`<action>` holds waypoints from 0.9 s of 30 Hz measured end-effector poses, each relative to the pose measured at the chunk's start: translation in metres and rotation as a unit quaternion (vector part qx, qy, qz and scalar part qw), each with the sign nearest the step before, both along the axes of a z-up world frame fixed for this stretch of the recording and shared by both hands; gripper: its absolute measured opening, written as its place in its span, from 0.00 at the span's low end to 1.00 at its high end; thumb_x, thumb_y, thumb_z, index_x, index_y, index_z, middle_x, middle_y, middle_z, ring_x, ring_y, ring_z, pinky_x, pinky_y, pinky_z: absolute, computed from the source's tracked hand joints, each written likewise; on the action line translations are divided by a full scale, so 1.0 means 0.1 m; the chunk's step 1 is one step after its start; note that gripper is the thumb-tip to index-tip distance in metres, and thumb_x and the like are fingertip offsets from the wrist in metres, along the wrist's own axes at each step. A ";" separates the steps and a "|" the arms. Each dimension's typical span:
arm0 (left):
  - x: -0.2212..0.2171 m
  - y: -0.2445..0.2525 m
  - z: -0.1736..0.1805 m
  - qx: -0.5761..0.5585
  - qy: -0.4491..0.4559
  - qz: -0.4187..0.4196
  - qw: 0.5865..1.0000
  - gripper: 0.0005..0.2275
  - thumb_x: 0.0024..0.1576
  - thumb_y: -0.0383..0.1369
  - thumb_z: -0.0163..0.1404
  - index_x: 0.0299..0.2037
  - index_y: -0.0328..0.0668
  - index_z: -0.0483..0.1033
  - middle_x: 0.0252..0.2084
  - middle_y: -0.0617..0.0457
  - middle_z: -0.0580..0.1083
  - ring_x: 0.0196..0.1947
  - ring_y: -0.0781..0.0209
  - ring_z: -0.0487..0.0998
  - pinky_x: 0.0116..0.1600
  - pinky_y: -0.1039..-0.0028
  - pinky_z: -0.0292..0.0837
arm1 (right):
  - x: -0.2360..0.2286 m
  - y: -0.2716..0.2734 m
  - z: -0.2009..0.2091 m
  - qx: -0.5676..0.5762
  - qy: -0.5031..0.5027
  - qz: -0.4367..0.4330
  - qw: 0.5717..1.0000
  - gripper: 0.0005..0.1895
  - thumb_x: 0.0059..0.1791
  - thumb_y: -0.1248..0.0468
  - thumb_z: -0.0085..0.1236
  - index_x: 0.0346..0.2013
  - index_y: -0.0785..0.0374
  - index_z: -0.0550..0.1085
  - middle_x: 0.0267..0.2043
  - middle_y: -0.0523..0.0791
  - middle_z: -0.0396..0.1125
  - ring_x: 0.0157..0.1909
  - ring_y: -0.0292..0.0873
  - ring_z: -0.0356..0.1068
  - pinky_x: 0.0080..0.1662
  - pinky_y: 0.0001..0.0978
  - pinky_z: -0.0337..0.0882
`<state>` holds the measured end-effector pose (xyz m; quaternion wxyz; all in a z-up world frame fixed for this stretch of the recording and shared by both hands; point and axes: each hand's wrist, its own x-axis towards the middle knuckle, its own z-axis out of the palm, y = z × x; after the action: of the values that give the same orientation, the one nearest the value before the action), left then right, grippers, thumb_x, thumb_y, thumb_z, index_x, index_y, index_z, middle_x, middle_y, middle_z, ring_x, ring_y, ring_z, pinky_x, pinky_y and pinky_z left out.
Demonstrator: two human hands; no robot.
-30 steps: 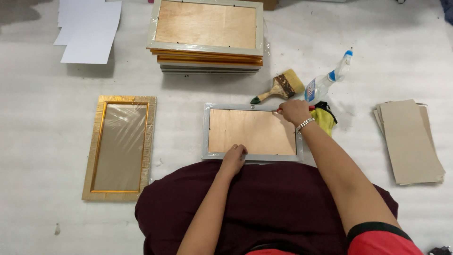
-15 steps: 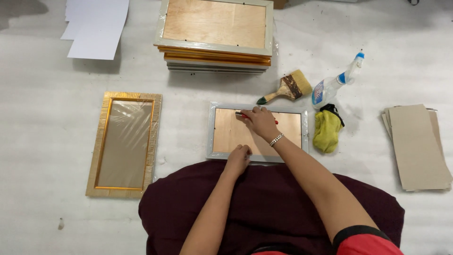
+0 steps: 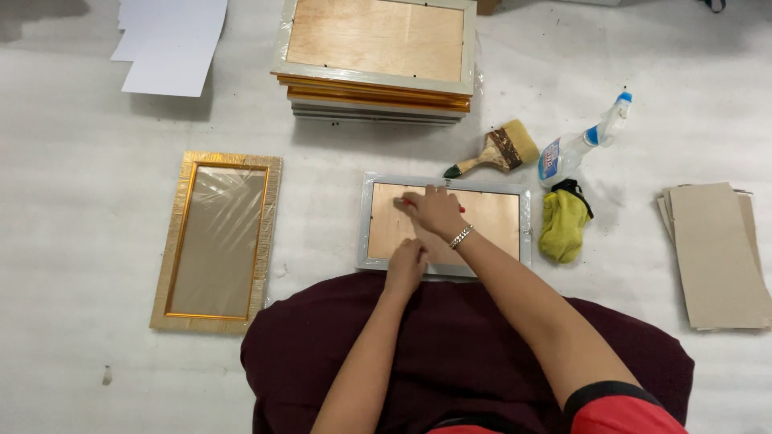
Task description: Cleaning a picture frame using a brush, spray cleaner, and a sponge after inserting artwork
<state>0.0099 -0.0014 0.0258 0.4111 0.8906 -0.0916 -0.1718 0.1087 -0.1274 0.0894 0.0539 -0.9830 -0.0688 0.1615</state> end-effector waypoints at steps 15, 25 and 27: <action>0.25 0.21 -0.22 0.139 -0.097 0.302 0.938 0.25 0.54 0.35 0.59 0.63 0.55 0.69 0.66 0.55 0.62 0.62 0.43 0.66 0.61 0.52 0.69 | -0.33 0.50 -0.10 -0.026 -0.132 0.135 0.982 0.19 0.52 0.60 0.57 0.57 0.42 0.76 0.32 0.49 0.69 0.37 0.52 0.77 0.37 0.38 0.78; 0.25 0.24 -0.47 0.012 0.001 0.377 0.926 0.28 0.54 0.40 0.58 0.66 0.55 0.64 0.66 0.60 0.64 0.65 0.49 0.64 0.68 0.57 0.62 | -0.22 1.16 -0.12 -0.093 -0.082 0.122 0.985 0.13 0.50 0.57 0.52 0.45 0.56 0.79 0.30 0.50 0.70 0.34 0.55 0.73 0.31 0.45 0.72; 0.32 0.26 -0.49 0.028 0.042 0.373 0.926 0.23 0.55 0.40 0.57 0.62 0.55 0.67 0.63 0.60 0.67 0.64 0.50 0.67 0.67 0.60 0.64 | -0.19 1.32 0.00 -0.159 -0.013 0.140 0.977 0.15 0.50 0.53 0.49 0.43 0.54 0.80 0.32 0.48 0.72 0.33 0.53 0.71 0.30 0.46 0.69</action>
<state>0.0423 0.0246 -0.0228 0.4238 0.8635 0.2694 -0.0459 0.0897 0.0043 0.0894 -0.1275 -0.9617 -0.1794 0.1636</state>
